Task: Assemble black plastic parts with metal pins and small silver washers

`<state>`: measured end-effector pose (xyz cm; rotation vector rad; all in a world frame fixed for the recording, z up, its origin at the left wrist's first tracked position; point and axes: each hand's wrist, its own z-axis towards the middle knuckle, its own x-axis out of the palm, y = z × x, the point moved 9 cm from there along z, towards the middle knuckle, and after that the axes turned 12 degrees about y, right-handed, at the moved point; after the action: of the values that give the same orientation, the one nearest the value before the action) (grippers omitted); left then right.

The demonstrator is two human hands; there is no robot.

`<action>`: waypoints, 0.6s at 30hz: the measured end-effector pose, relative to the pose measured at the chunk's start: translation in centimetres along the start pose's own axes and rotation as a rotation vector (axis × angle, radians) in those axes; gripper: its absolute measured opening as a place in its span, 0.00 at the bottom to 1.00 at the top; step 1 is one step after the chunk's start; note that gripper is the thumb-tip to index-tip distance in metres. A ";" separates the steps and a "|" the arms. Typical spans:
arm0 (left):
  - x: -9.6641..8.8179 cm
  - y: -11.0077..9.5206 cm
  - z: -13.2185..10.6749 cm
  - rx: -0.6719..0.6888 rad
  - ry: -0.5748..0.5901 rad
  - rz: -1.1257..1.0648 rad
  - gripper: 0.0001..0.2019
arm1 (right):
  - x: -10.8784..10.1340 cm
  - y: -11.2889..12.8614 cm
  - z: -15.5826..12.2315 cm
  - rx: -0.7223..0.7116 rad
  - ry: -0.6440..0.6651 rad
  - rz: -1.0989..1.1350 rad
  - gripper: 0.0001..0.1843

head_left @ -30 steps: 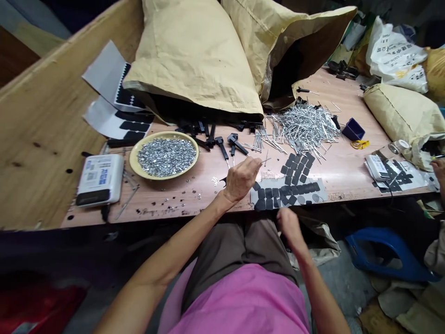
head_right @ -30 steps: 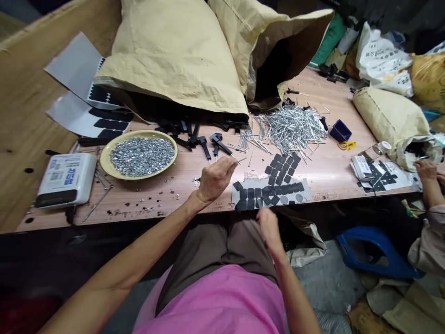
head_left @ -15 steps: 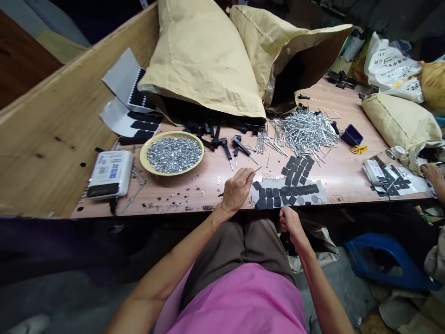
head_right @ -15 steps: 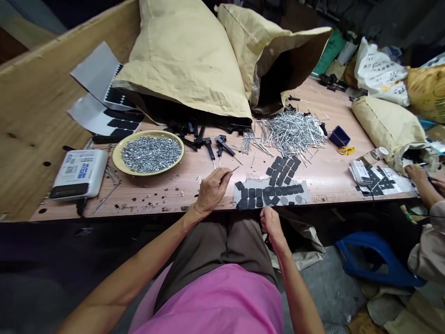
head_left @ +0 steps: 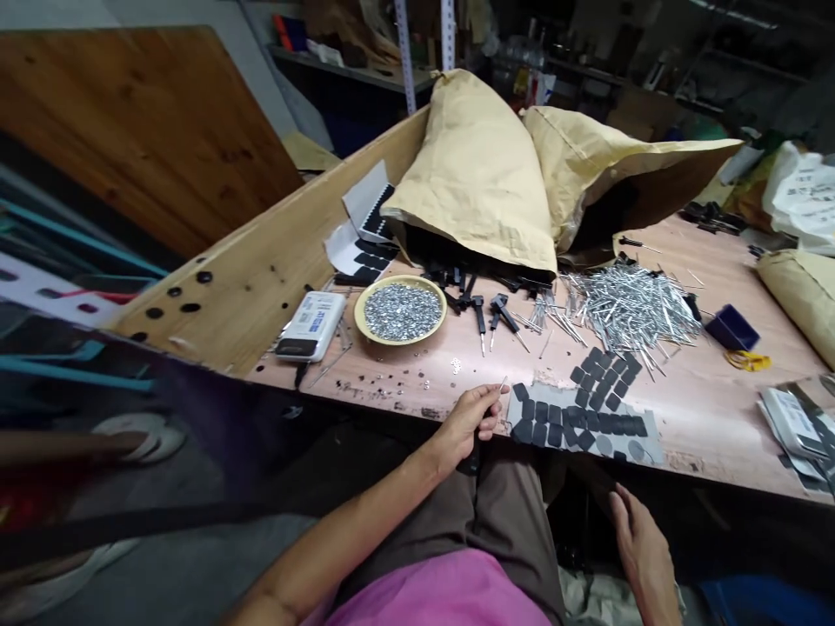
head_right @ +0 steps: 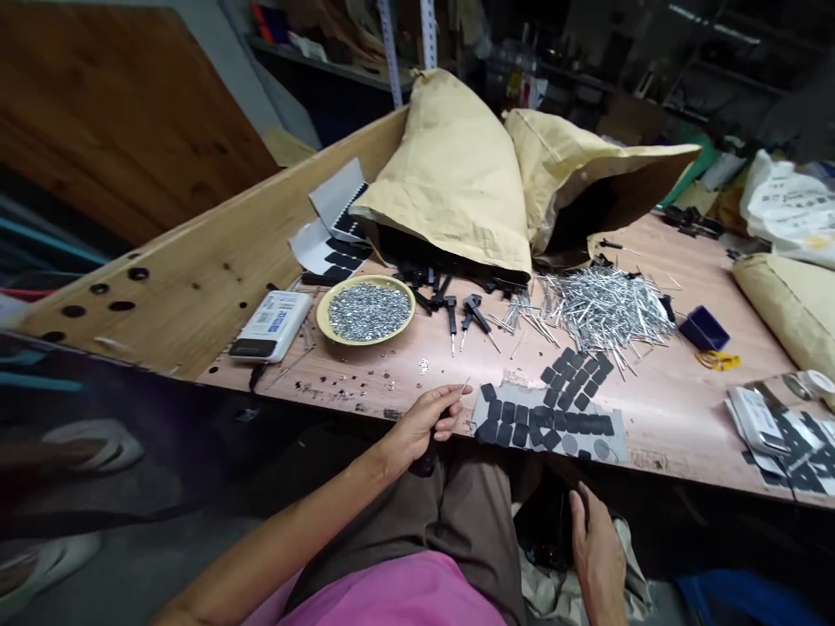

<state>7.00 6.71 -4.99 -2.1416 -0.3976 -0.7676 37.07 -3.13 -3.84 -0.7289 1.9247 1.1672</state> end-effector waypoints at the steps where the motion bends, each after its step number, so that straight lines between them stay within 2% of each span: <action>1: -0.4 0.1 -0.3 0.011 -0.016 -0.026 0.13 | -0.2 2.3 0.7 -0.088 -0.004 0.025 0.29; 4: -2.1 0.0 -1.6 0.079 -0.086 -0.052 0.18 | 1.1 12.4 2.5 -0.447 -0.006 0.098 0.21; 7: -4.0 -0.7 -3.1 0.159 -0.168 -0.035 0.24 | 5.4 22.4 3.9 -0.784 0.076 0.088 0.18; 9: -5.4 -1.1 -4.0 0.188 -0.222 -0.017 0.27 | 8.9 27.2 4.9 -0.899 0.161 0.017 0.16; 11: -6.5 -1.6 -4.7 0.200 -0.252 0.006 0.29 | 12.0 30.3 5.6 -0.938 0.232 -0.125 0.16; 13: -7.3 -1.8 -5.2 0.199 -0.261 0.024 0.30 | 13.9 32.1 5.9 -0.929 0.263 -0.311 0.15; 16: -8.3 -2.1 -5.7 0.205 -0.277 0.026 0.29 | 15.2 33.1 5.8 -0.900 0.269 -0.564 0.13; 18: -8.7 -2.2 -5.9 0.222 -0.285 0.017 0.28 | 15.4 33.4 5.6 -0.911 0.278 -0.653 0.13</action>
<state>-3.08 3.31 -6.36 -2.0428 -0.5840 -0.3865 4.37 14.64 -2.52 -1.9039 1.0860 1.5158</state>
